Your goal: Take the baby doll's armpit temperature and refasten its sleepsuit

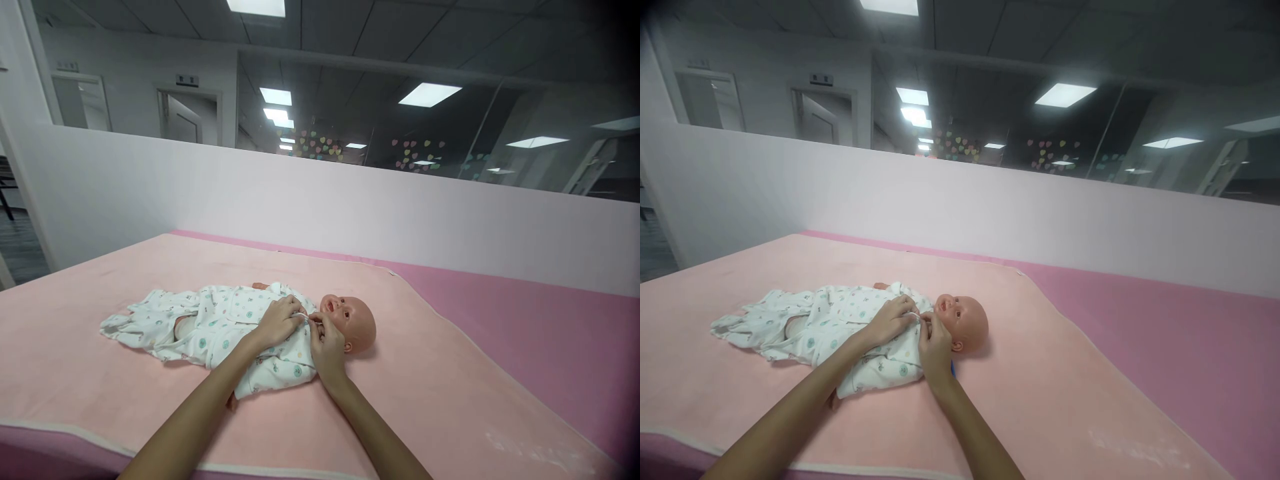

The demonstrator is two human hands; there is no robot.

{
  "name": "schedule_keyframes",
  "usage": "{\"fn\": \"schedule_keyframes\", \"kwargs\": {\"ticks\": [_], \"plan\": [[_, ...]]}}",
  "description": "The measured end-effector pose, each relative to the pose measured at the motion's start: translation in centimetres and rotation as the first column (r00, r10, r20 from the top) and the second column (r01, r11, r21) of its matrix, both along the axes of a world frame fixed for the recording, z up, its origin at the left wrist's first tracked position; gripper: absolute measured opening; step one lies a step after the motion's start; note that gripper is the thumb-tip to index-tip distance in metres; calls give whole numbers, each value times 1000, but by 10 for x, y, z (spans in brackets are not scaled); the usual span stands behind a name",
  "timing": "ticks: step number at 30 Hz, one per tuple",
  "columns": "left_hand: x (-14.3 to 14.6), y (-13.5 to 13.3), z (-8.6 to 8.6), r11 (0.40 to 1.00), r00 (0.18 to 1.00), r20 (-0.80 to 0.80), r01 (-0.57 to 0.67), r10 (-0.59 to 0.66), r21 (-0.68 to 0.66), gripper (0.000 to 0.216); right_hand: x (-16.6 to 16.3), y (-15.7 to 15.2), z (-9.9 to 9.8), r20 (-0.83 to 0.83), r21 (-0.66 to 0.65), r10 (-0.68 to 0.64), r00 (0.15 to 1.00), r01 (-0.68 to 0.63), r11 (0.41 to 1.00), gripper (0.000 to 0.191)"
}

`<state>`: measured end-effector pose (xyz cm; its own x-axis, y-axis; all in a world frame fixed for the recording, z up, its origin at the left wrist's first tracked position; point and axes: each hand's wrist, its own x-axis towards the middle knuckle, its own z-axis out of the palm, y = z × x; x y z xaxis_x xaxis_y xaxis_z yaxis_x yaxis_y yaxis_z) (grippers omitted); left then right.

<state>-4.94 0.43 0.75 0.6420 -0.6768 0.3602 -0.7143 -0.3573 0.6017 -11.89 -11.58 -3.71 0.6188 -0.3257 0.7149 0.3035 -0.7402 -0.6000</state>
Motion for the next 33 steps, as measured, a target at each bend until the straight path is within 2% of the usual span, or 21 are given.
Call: {"fn": "schedule_keyframes", "kwargs": {"ticks": [4,11,17,22,26,30,33], "plan": [[-1,1,2,999,999,-37,27,-29,-45,24,0,0,1,-5,-3,-16,1000,16,1000,14],[3,4,-1,980,989,-109,82,-103,-182,24,2,0,2,52,-144,-9,999,16,989,22],[3,2,-2,970,976,-171,92,-132,-227,23,1,0,2,20,-195,-23,1000,27,980,13],[16,19,0,964,953,-254,102,-167,-247,25,3,-3,-4,2,-192,-72,997,71,979,15],[27,37,-4,977,963,-251,45,-97,-208,26,3,-3,-4,-5,-221,-97,995,94,971,19],[26,43,-4,978,964,-248,45,-95,-202,27,2,5,8,-38,-342,-139,990,117,932,23],[21,45,1,972,943,-294,90,-153,-219,27,6,21,20,-78,-485,-85,993,37,874,21]]}}
